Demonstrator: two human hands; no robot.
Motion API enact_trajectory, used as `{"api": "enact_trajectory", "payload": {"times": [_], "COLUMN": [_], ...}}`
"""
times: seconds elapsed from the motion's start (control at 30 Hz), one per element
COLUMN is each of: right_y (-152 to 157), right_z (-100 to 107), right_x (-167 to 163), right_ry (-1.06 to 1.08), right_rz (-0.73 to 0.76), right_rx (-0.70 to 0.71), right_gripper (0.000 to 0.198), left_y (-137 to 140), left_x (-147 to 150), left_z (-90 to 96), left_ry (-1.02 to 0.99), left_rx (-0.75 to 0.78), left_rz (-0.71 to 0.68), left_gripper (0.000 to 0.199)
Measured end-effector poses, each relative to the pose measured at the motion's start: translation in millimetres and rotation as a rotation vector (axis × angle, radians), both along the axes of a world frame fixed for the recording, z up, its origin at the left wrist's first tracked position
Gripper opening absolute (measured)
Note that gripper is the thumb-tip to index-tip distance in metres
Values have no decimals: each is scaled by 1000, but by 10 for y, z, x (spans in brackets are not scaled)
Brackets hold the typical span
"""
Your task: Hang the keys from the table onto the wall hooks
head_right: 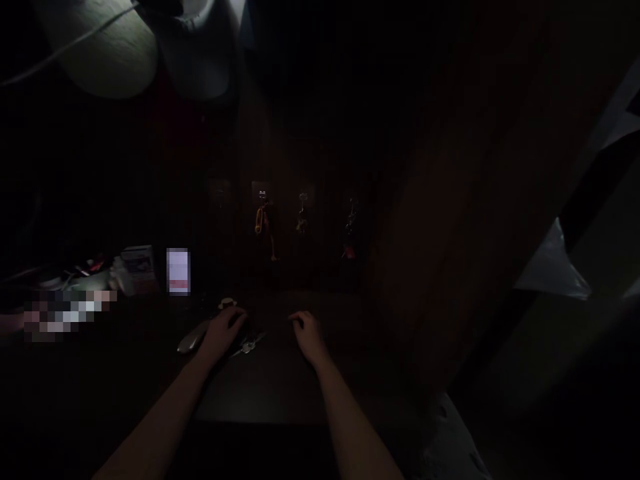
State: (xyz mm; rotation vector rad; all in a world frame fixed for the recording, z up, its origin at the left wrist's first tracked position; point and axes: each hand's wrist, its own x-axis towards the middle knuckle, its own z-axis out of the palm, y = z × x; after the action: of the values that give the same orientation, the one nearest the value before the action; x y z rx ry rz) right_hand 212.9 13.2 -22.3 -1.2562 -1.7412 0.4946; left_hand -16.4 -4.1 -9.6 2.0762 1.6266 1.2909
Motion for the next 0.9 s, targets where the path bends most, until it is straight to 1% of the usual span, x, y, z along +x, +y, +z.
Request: {"api": "enact_trajectory", "payload": {"times": [0.1,0.17,0.23,0.33,0.4,0.5,0.6,0.7,0.77,0.9], "right_y": [-4,-8,-13,-33,-69,-169,-280,-338,-342,-321], "right_z": [-1,4,14,39,67,126,184,214,215,190], "right_x": [6,6,5,-5,-23,-79,-174,-284,-343,-389], "right_ry": [15,18,14,-11,-65,-235,-374,-382,-363,-294], "right_rz": [17,15,8,1,-1,12,77,135,157,191], "right_rx": [-4,-9,-12,-10,15,120,220,251,247,239], "right_gripper": [22,22,22,22,24,27,26,23,21,15], "left_y": [10,19,28,33,28,15,2,-10,-17,-29], "left_x": [29,59,88,123,139,157,171,182,190,209], "left_z": [38,60,69,61,51,48,60,80,94,116], "left_ry": [-208,-349,-534,-848,-975,-1046,-1091,-1086,-1075,-1061], "left_rx": [-26,-73,-140,-266,-348,-421,-443,-477,-502,-506], "left_rz": [43,31,-25,-160,-231,-278,-304,-355,-394,-429], "left_gripper": [23,26,31,36,36,31,25,22,22,22]}}
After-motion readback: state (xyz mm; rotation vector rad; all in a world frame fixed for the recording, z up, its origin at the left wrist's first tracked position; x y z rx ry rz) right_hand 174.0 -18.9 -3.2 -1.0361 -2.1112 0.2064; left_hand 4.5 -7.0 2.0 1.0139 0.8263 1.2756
